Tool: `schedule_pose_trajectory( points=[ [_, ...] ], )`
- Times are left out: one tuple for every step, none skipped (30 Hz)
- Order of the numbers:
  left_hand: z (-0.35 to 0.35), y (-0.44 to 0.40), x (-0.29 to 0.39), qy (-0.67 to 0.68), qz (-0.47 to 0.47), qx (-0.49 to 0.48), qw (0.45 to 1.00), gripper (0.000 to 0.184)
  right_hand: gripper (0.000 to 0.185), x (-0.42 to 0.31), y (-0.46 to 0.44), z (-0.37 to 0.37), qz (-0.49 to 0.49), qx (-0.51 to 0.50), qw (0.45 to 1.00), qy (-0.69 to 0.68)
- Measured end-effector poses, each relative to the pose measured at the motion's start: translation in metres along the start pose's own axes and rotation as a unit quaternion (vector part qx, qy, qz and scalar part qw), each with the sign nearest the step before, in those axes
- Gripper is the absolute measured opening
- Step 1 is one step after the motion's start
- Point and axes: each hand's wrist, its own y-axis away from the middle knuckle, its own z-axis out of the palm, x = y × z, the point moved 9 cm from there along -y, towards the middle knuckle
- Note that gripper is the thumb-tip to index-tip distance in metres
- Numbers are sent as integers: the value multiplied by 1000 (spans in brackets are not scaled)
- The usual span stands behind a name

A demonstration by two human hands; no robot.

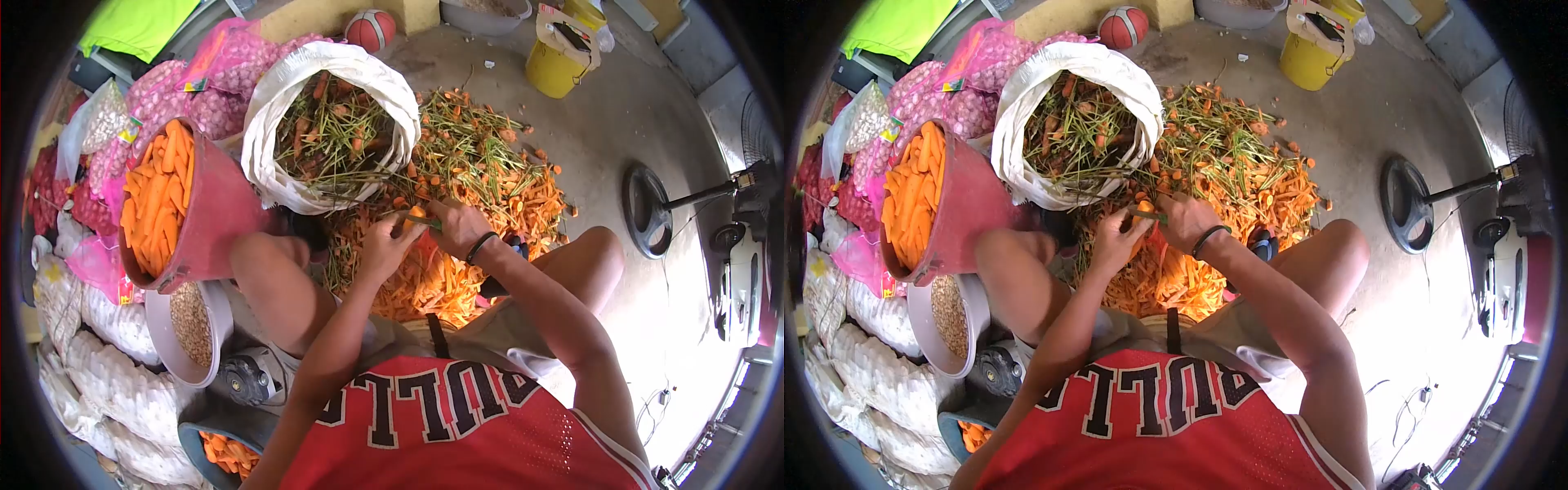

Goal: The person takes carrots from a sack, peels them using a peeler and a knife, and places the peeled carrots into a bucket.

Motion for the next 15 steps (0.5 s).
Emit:
schedule_pose_trajectory(
  points=[
    [1,0,6,-2,10,-1,1000,31,34,3,-1,3,0,-1,1000,7],
    [3,1,10,-5,19,-3,1000,29,33,21,-5,18,70,-74,994,25],
    [5,3,8,-21,3,-14,1000,30,31,40,-7,28,142,-146,978,42],
    [7,3,6,-37,-10,-27,999,30,30,60,-4,37,215,-213,951,57],
    [10,0,4,-54,-20,-38,998,31,30,74,-1,43,215,-252,939,90],
    [14,-2,2,-41,-21,-45,998,34,30,94,4,52,215,-291,925,119],
    [17,-3,-5,-30,-23,-50,998,38,30,106,6,65,210,-310,918,128],
    [18,-4,-12,-16,-28,-51,998,41,31,117,8,77,204,-329,912,137],
    [19,-4,-31,55,-98,-49,992,42,32,123,10,90,192,-331,914,132],
    [19,-4,-47,130,-164,-46,977,42,33,121,10,91,180,-332,917,130],
    [21,-4,-62,203,-226,-45,952,43,34,123,11,90,182,-333,916,127],
    [18,-7,-48,337,-214,-50,915,43,36,119,12,84,185,-332,917,122],
    [13,-15,-19,448,-160,-109,873,48,37,119,10,82,191,-330,918,110],
    [3,-20,14,547,-80,-158,818,52,38,127,10,87,209,-345,907,117],
    [-10,-20,46,638,-3,-200,743,57,39,127,11,87,201,-341,912,104]
  ],
)
